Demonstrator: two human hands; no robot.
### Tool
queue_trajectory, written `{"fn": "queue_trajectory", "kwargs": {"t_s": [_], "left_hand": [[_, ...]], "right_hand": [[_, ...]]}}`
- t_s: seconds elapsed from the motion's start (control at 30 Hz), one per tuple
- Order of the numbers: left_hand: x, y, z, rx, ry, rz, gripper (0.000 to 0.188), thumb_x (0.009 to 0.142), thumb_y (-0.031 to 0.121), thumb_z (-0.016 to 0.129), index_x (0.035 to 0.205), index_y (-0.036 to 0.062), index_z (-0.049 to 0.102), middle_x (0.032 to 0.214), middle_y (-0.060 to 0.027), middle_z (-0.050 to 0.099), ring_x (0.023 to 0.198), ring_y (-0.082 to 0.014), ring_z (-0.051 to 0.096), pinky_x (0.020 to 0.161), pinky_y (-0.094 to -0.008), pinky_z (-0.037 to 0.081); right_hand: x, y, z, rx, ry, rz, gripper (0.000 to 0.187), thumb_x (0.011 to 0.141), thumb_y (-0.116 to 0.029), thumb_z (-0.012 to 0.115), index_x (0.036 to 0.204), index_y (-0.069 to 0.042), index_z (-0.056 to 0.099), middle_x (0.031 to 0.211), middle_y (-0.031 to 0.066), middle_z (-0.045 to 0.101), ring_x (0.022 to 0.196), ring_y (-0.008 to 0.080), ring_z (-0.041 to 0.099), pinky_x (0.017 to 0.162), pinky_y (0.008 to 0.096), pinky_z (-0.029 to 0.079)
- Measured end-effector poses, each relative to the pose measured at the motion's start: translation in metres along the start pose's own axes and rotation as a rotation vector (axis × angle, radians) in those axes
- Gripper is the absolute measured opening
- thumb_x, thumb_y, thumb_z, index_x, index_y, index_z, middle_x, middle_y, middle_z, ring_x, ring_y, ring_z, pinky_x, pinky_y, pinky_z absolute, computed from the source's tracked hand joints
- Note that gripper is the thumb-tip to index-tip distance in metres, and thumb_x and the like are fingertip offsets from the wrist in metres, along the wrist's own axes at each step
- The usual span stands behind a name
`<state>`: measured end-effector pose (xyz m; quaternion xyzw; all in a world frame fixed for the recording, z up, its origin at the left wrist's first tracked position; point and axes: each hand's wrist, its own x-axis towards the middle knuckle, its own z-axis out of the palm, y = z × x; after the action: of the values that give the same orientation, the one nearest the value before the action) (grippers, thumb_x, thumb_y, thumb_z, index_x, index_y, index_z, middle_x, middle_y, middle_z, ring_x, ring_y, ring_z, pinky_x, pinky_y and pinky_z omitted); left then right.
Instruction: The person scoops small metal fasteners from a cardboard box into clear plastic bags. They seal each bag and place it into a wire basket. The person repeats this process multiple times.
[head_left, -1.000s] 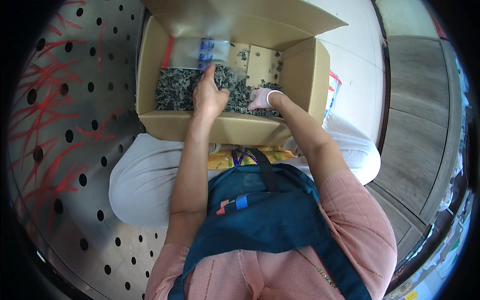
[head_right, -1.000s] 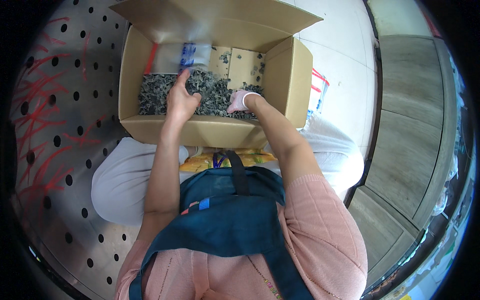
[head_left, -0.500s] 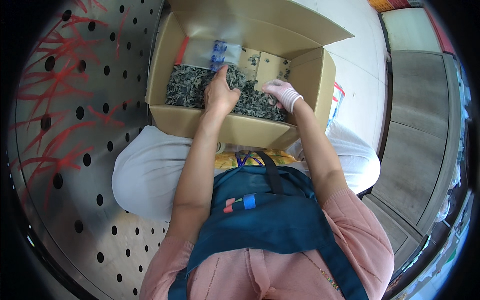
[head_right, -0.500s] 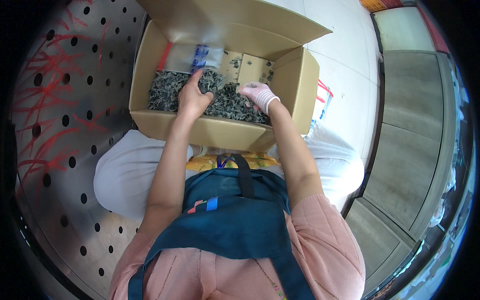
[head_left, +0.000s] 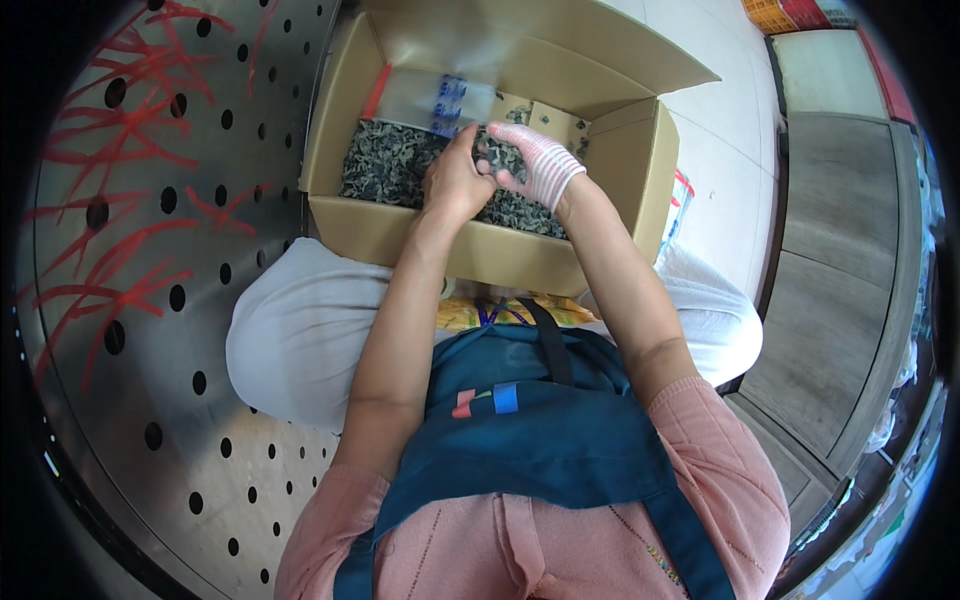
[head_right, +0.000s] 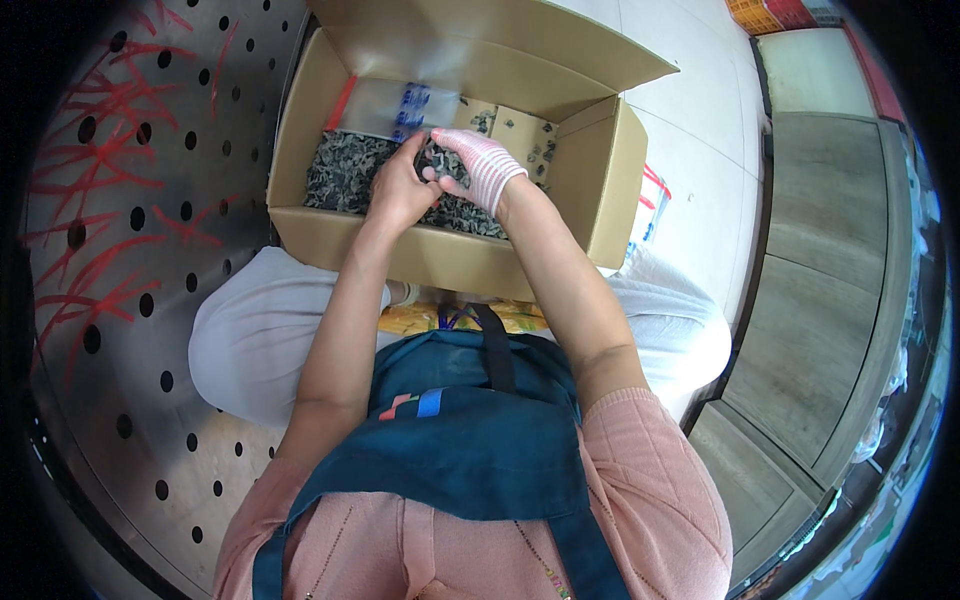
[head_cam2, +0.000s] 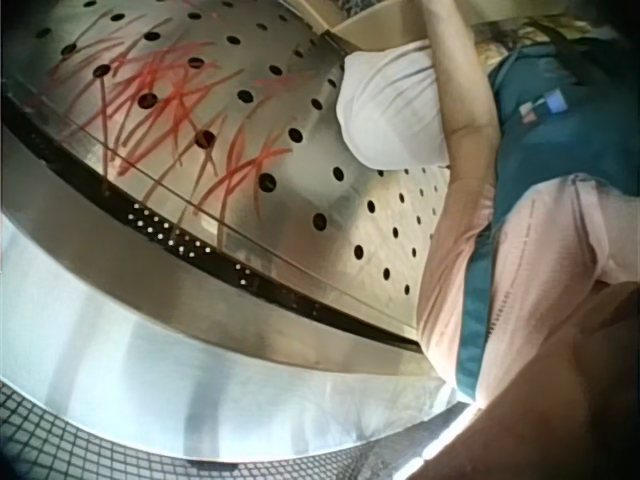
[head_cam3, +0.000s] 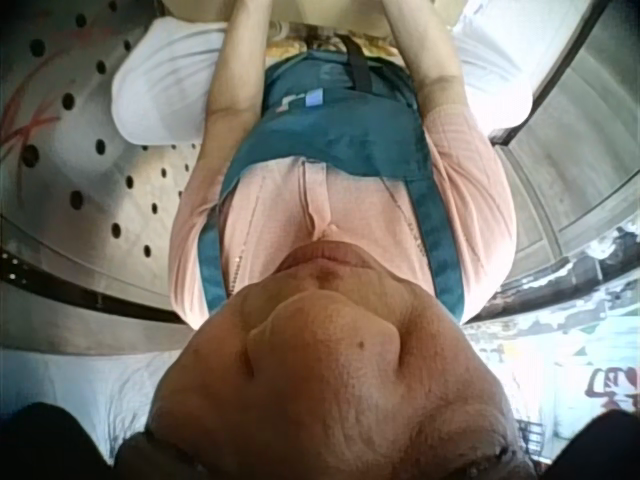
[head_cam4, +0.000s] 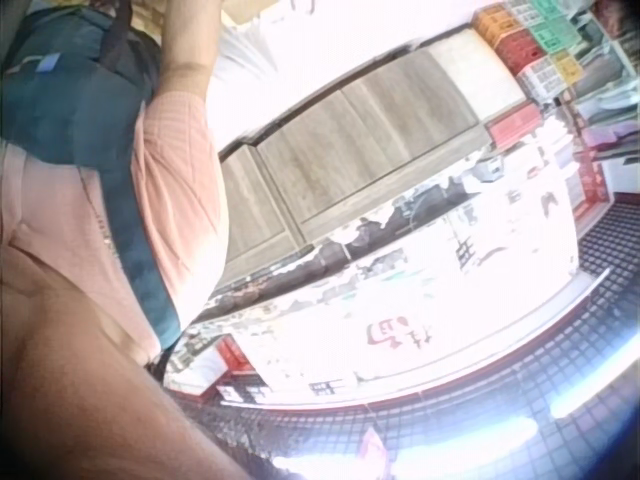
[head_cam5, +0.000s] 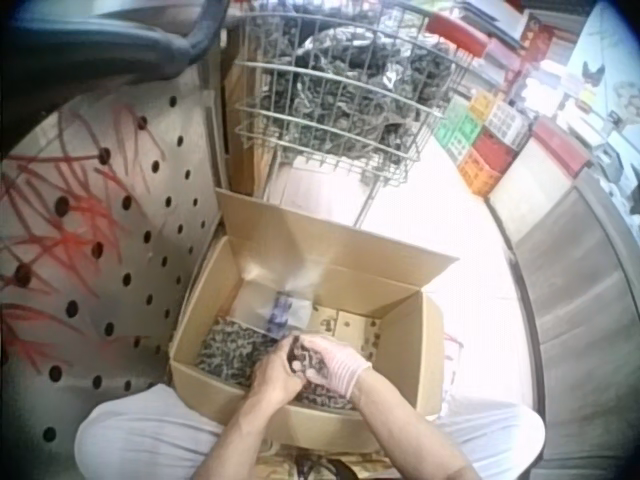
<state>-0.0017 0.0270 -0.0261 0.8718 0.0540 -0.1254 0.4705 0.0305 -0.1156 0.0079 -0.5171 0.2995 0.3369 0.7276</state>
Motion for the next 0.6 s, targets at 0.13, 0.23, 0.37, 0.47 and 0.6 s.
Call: {"fn": "queue_trajectory", "kwargs": {"t_s": [0.13, 0.23, 0.37, 0.47, 0.6], "left_hand": [[0.002, -0.004, 0.004, 0.081, 0.03, 0.065, 0.077, 0.07, 0.008, 0.073, 0.142, 0.0032, 0.046, 0.118, -0.0197, 0.068, 0.109, -0.034, 0.065, 0.097, -0.0393, 0.05], [0.003, -0.002, 0.0, 0.05, -0.063, 0.022, 0.075, 0.075, 0.012, 0.072, 0.143, 0.0038, 0.043, 0.136, -0.0201, 0.056, 0.123, -0.0357, 0.056, 0.105, -0.0402, 0.045], [0.002, -0.001, 0.0, 0.059, -0.059, 0.013, 0.075, 0.075, 0.011, 0.072, 0.143, 0.0039, 0.043, 0.137, -0.0206, 0.055, 0.124, -0.036, 0.056, 0.105, -0.0403, 0.045], [0.002, 0.002, 0.0, 0.056, -0.068, 0.002, 0.074, 0.074, 0.01, 0.071, 0.143, 0.0037, 0.044, 0.137, -0.0207, 0.055, 0.124, -0.0362, 0.055, 0.106, -0.0402, 0.044], [0.003, 0.002, -0.002, 0.069, -0.06, -0.032, 0.078, 0.071, 0.009, 0.07, 0.144, 0.0053, 0.044, 0.134, -0.0193, 0.058, 0.121, -0.034, 0.059, 0.104, -0.0389, 0.045]], "right_hand": [[0.018, 0.008, -0.009, 0.109, -0.024, -0.102, 0.034, 0.09, -0.029, 0.072, 0.115, -0.009, 0.061, 0.105, 0.0099, 0.067, 0.094, 0.0241, 0.065, 0.075, 0.0373, 0.057], [0.021, 0.012, -0.017, 0.081, -0.116, -0.195, 0.044, 0.09, -0.029, 0.071, 0.124, -0.005, 0.055, 0.119, 0.0133, 0.063, 0.109, 0.0274, 0.061, 0.089, 0.0454, 0.053], [0.003, 0.004, -0.004, 0.097, -0.001, -0.113, 0.062, 0.092, -0.028, 0.069, 0.141, -0.002, 0.043, 0.14, 0.0175, 0.053, 0.125, 0.0291, 0.053, 0.1, 0.0498, 0.048], [0.007, 0.004, -0.009, 0.048, 0.065, -0.099, 0.06, 0.092, -0.027, 0.069, 0.14, 0.001, 0.046, 0.14, 0.02, 0.054, 0.123, 0.0293, 0.056, 0.098, 0.0455, 0.05], [0.014, -0.012, -0.026, -0.183, 0.103, -0.293, 0.039, 0.091, -0.027, 0.069, 0.118, 0.002, 0.065, 0.109, 0.0165, 0.072, 0.095, 0.0249, 0.071, 0.082, 0.0344, 0.058]]}}
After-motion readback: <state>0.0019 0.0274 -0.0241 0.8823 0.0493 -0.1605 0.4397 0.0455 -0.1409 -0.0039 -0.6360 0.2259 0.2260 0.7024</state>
